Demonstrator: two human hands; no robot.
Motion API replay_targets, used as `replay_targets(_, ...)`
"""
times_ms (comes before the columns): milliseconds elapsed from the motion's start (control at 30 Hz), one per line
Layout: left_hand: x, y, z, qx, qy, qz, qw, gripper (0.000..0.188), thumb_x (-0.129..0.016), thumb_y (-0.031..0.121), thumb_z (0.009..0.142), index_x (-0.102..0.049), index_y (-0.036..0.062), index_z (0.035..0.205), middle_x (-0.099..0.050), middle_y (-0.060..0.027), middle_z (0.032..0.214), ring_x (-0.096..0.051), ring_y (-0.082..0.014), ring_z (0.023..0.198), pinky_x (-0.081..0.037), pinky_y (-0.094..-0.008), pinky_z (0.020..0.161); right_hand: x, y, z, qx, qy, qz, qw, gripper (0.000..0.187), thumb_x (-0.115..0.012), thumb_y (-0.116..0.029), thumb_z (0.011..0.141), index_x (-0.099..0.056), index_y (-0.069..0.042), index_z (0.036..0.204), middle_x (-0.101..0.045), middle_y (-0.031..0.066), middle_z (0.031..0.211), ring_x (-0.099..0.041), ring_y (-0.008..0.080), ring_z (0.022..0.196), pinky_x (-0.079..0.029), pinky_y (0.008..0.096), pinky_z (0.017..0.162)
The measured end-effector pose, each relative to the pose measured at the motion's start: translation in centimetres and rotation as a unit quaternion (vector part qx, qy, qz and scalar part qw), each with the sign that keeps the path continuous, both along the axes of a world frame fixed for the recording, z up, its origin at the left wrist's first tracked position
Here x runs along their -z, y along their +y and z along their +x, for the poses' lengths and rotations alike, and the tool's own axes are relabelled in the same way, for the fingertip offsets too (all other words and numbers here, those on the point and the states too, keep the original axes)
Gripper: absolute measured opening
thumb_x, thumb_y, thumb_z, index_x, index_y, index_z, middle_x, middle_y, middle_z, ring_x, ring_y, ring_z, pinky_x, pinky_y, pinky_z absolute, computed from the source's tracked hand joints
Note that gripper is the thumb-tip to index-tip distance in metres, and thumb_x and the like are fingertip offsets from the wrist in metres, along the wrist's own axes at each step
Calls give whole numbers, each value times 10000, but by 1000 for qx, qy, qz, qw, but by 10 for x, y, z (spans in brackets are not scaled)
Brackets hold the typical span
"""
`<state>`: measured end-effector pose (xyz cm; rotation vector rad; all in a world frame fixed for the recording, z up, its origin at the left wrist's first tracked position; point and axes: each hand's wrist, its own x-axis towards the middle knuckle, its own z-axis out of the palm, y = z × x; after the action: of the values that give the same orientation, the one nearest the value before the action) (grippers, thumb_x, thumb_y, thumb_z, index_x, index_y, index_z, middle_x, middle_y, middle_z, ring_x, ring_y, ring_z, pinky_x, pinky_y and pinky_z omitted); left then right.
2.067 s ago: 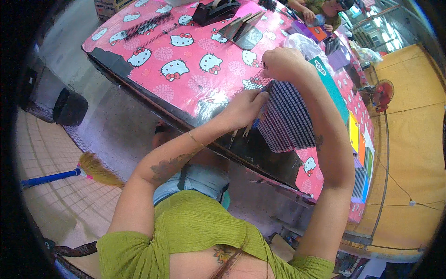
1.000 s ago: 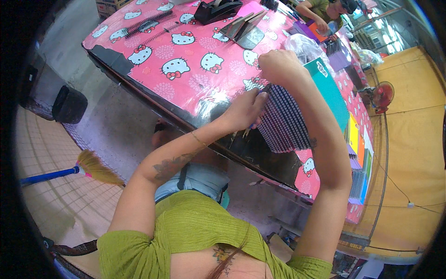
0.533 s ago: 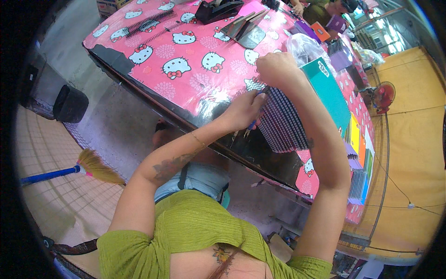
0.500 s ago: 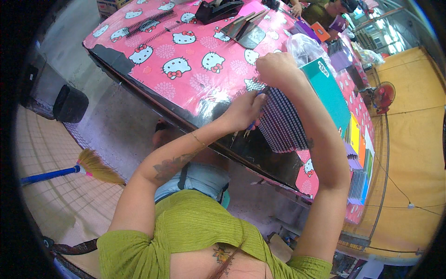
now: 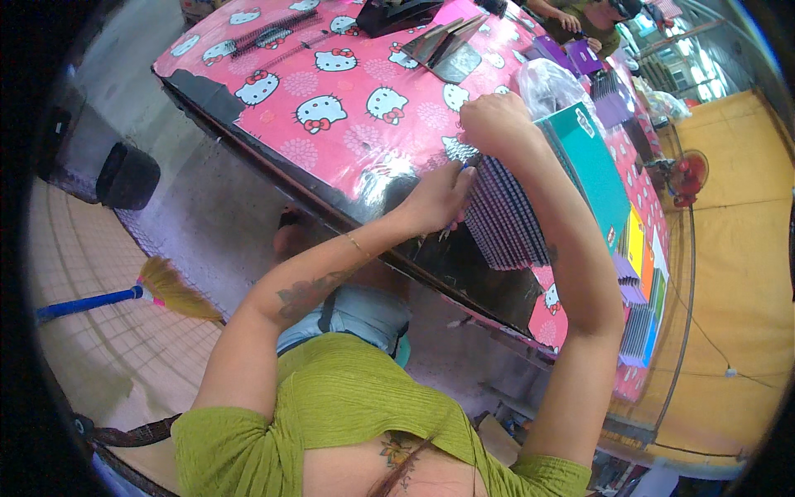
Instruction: The person trims the excess spiral from the edge of a notebook using a small tool, then stacks the trimmed notebooks into color-coded groups on a table.
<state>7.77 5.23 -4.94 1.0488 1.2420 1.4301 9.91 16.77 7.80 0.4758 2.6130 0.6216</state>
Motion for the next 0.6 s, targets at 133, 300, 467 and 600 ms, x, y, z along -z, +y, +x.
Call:
replay_targets(133, -5, -17, -2, 40, -23, -22, 999, 368, -398, 297, 1036, -525, -17, 891, -611, -86, 678, -578, -137, 522, -470, -309, 491, 3, -3, -3, 37, 33, 0, 999, 198, -589, -140, 816, -734, -71, 932, -716, 152, 973, -703, 284, 903, -542, 413, 733)
replay_targets(300, 2, -12, -5, 23, 18, -5, 1000, 366, -390, 291, 1038, -529, -17, 896, -609, -88, 689, -587, -139, 533, -471, -303, 483, 8, -3, -2, 0, 75, -21, 997, 194, -586, -110, 819, -723, -37, 935, -711, 167, 960, -699, 296, 909, -555, 424, 737)
replay_targets(467, 9, -5, -2, 1, -12, 1, 1000, 348, -386, 273, 1039, -528, -17, 907, -585, -85, 682, -597, -149, 547, -482, -292, 485, 7, -7, -3, 7, 18, -36, 999, 167, -600, -92, 801, -722, -24, 893, -708, 181, 943, -700, 318, 889, -561, 428, 743)
replay_targets(600, 9, -11, -1, 36, -11, -37, 999, 340, -389, 266, 1039, -533, -21, 926, -580, -83, 683, -593, -153, 552, -478, -296, 487, 13, -2, 2, 7, 74, -30, 997, 168, -596, -97, 802, -730, -42, 886, -709, 180, 942, -702, 323, 884, -561, 435, 749)
